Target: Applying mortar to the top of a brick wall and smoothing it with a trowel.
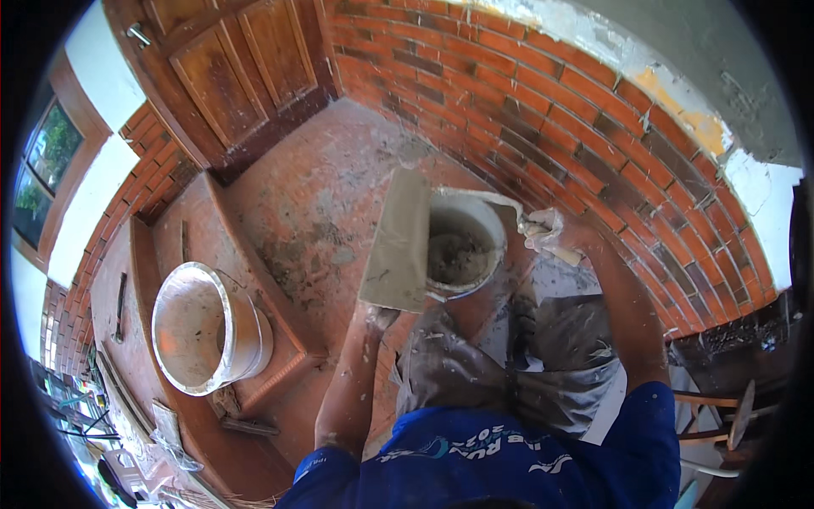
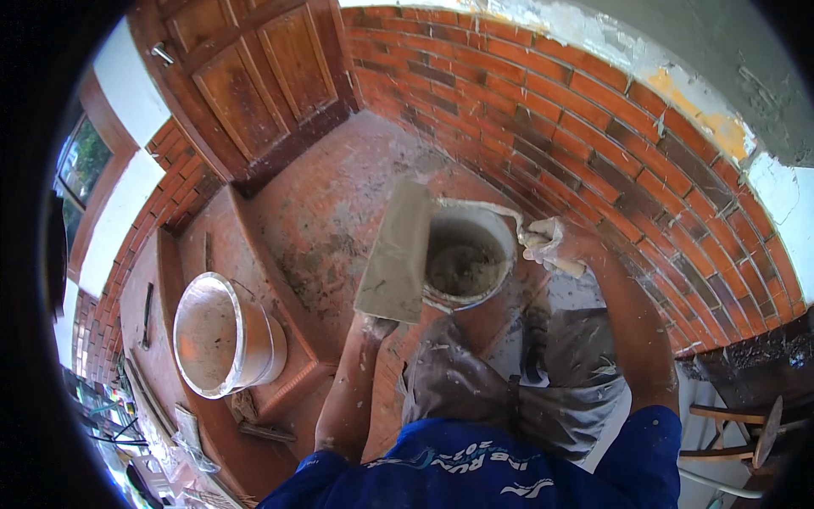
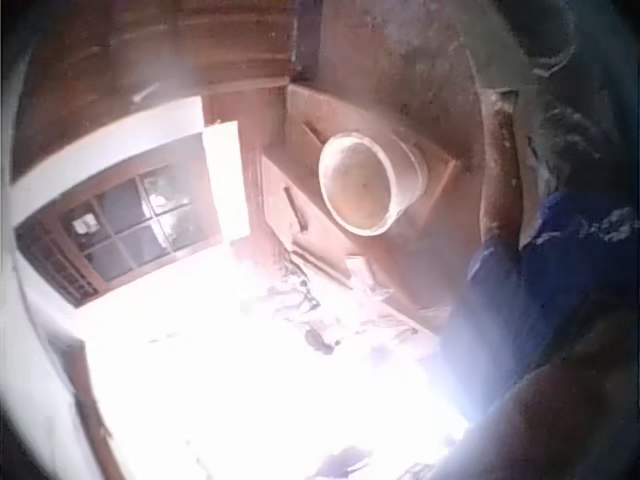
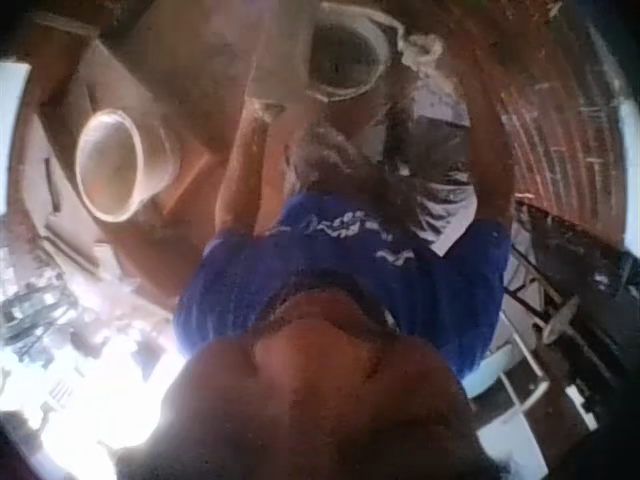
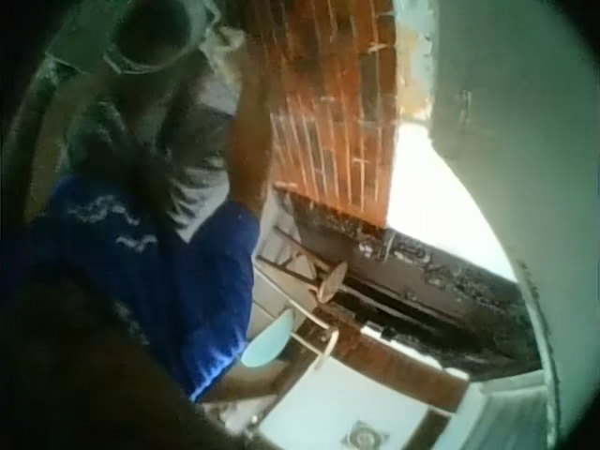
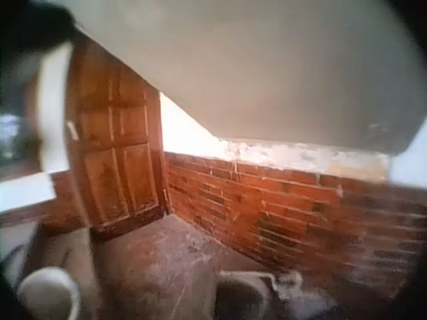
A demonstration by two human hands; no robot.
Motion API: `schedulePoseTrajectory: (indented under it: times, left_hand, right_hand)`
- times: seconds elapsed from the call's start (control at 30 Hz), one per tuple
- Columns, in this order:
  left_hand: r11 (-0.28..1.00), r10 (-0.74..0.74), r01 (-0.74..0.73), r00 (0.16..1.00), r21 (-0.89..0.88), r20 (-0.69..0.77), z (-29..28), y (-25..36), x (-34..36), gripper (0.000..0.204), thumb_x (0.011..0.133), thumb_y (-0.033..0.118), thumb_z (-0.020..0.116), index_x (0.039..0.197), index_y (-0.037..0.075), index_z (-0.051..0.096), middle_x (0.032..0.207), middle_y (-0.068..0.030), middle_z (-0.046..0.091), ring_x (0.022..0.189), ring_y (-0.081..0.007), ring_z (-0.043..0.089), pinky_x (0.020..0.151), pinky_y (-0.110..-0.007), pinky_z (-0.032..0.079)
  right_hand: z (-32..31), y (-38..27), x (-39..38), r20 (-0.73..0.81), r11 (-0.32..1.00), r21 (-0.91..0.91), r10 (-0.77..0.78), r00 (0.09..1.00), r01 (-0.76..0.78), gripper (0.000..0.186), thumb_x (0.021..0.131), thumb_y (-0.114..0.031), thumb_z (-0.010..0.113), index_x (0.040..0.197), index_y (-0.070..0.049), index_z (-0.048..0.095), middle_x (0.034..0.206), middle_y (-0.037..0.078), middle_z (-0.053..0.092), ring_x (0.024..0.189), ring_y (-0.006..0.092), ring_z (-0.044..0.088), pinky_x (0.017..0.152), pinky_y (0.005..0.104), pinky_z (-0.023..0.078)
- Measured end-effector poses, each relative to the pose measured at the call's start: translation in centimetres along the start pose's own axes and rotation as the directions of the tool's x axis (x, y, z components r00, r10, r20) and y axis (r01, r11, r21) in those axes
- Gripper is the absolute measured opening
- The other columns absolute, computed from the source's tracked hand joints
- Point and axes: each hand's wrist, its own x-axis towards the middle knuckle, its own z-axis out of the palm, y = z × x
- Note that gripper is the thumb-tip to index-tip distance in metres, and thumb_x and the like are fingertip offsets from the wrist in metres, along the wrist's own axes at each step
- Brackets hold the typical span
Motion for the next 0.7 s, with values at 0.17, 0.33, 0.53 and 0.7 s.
schedulePoseTrajectory:
  times: [0.17, 0.33, 0.53, 0.7]
  left_hand:
    - [0.993, -0.108, 0.102, 0.988, 0.066, 0.109, 4.5, -3.0, -0.9, 0.033, 0.098, 0.021, 0.048, 0.127, 0.005, 0.049, 0.116, -0.0115, 0.059, 0.1, -0.0243, 0.061, 0.083, -0.038, 0.056]
    - [0.953, -0.206, 0.206, 0.978, -0.22, 0.026, 1.6, -4.7, 1.2, 0.032, 0.098, 0.022, 0.049, 0.126, 0.006, 0.05, 0.113, -0.0107, 0.06, 0.097, -0.0228, 0.062, 0.08, -0.038, 0.057]
    - [0.943, -0.079, 0.07, 0.997, 0.326, 0.014, 2.9, -6.0, 2.6, 0.032, 0.098, 0.02, 0.048, 0.128, 0.007, 0.049, 0.115, -0.0096, 0.06, 0.098, -0.0209, 0.061, 0.081, -0.035, 0.055]
    - [0.857, -0.389, 0.394, 0.917, -0.332, 0.085, -1.4, -7.6, 3.8, 0.039, 0.1, 0.028, 0.043, 0.134, 0.009, 0.045, 0.123, -0.0088, 0.058, 0.107, -0.0262, 0.059, 0.092, -0.043, 0.051]
  right_hand:
    - [0.5, -0.8, -1.6, 0.065, 0.994, 0.088, 0.054, 0.996, -0.06, 0.039, 0.079, -0.019, 0.073, 0.11, 0.0, 0.06, 0.076, 0.004, 0.06, 0.06, 0.0102, 0.057, 0.049, 0.0266, 0.048]
    - [1.1, -0.7, -1.7, 0.144, 0.939, 0.34, 0.009, 0.99, -0.058, 0.03, 0.088, -0.021, 0.064, 0.108, 0.001, 0.059, 0.068, 0.003, 0.055, 0.054, 0.0103, 0.052, 0.047, 0.0256, 0.045]
    - [2.5, -2.5, -0.7, 0.277, 0.893, 0.422, 0.036, 0.96, -0.156, 0.036, 0.092, -0.034, 0.058, 0.103, 0.0, 0.061, 0.064, 0.006, 0.055, 0.048, 0.014, 0.05, 0.044, 0.028, 0.043]
    - [3.0, -3.7, -0.8, 0.418, 0.842, 0.348, 0.254, 0.872, -0.412, 0.047, 0.096, -0.043, 0.047, 0.104, 0.002, 0.061, 0.063, 0.007, 0.055, 0.044, 0.0133, 0.046, 0.039, 0.0284, 0.037]
